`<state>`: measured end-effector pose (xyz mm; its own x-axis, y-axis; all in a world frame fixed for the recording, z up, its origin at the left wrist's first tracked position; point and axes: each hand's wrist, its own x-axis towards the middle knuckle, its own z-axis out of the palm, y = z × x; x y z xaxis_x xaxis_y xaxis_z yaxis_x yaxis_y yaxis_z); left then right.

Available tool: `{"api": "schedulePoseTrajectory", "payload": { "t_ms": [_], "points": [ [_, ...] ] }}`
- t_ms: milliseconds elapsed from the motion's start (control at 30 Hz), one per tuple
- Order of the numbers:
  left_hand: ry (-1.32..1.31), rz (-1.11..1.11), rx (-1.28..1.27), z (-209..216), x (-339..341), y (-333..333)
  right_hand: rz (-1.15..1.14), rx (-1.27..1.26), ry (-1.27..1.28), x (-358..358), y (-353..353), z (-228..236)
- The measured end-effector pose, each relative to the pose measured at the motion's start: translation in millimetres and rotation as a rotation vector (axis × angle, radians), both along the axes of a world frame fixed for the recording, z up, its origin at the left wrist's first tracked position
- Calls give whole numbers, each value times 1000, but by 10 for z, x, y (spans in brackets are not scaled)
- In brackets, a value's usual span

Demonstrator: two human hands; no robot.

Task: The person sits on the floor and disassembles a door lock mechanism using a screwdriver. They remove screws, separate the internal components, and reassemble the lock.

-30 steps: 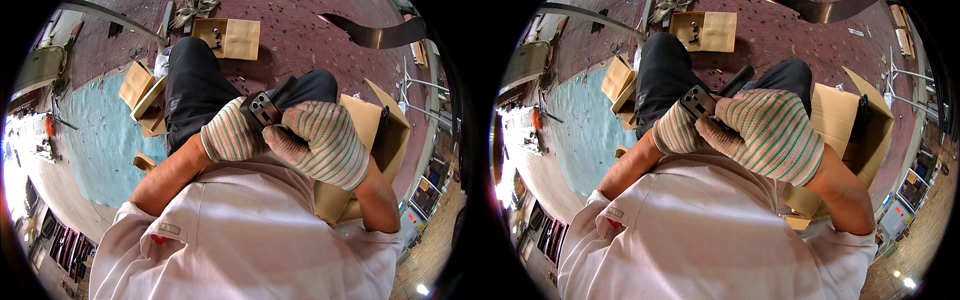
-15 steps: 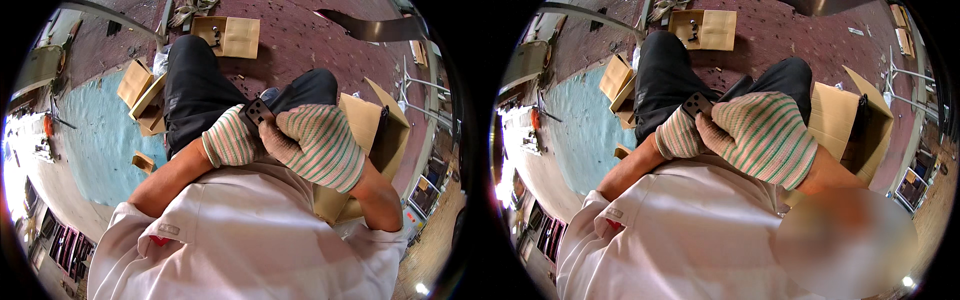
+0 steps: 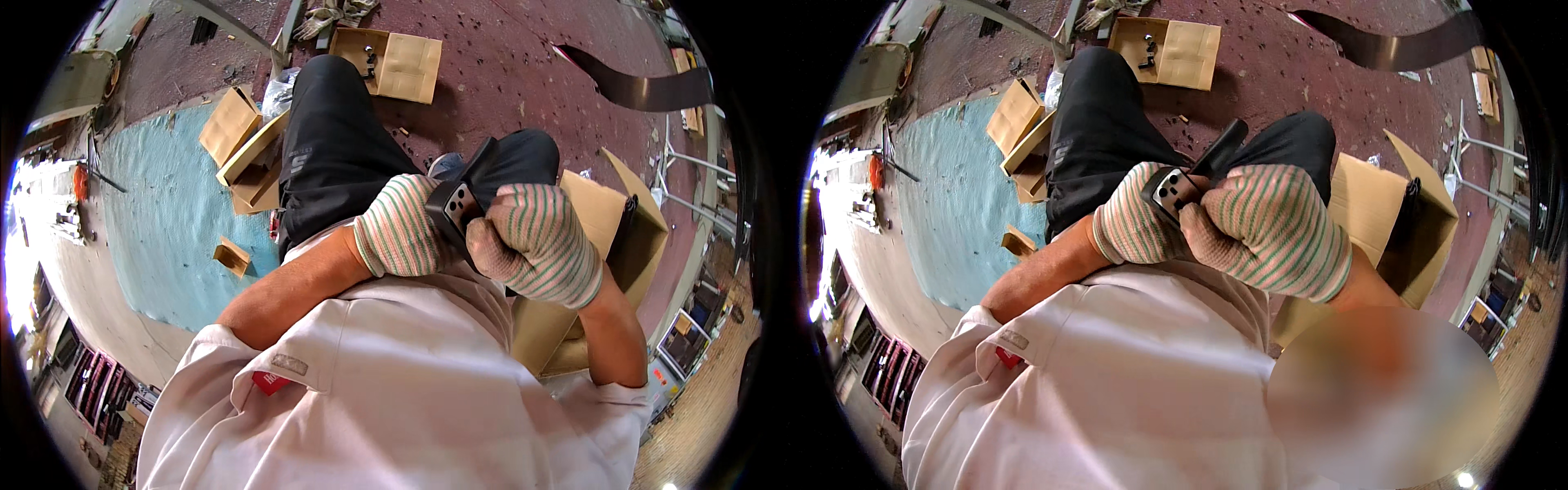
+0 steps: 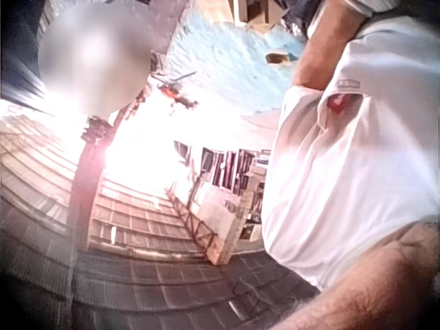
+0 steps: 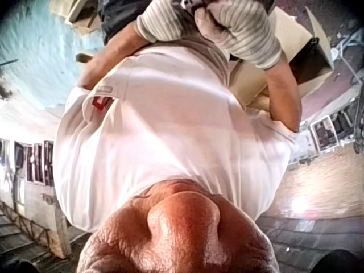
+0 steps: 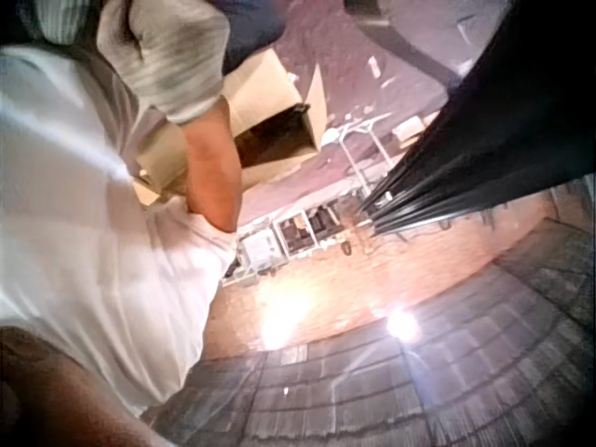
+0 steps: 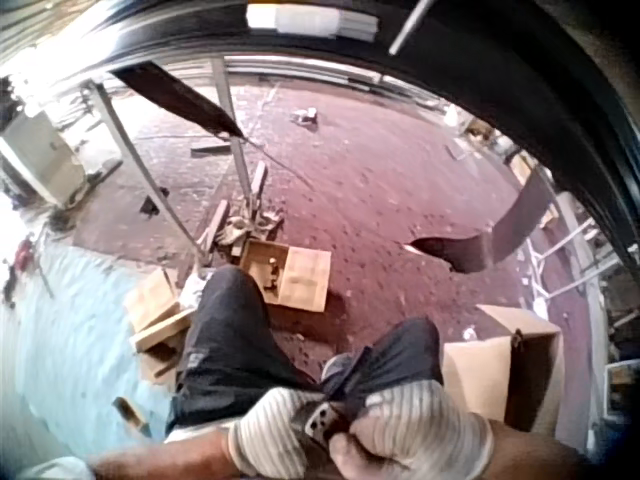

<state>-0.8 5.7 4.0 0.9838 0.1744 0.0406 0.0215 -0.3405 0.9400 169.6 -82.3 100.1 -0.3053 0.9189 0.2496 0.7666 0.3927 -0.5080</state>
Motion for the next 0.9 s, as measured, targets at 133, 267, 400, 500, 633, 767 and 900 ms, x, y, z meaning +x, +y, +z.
{"api": "schedulePoseTrajectory", "payload": {
  "t_ms": [133,267,400,500,633,767,900],
  "points": [
    [-203,108,-154,-143,-46,-69,-173,-83,-68,-240,31,134],
    [-260,136,-81,-239,-82,-63,-200,-167,-124,-348,72,152],
    [-175,196,-258,-281,-78,-120,-95,-222,216,-88,140,32],
    [-182,160,-14,-185,-45,-79,-61,-218,286,2,147,-46],
    [-180,150,69,-230,-36,-63,-170,-248,36,-175,122,77],
    [-192,127,-27,-162,-65,-32,-139,-145,-8,-245,138,64],
    [-105,104,-224,-38,-13,-47,-69,-130,207,39,99,-142]
  ]
}}
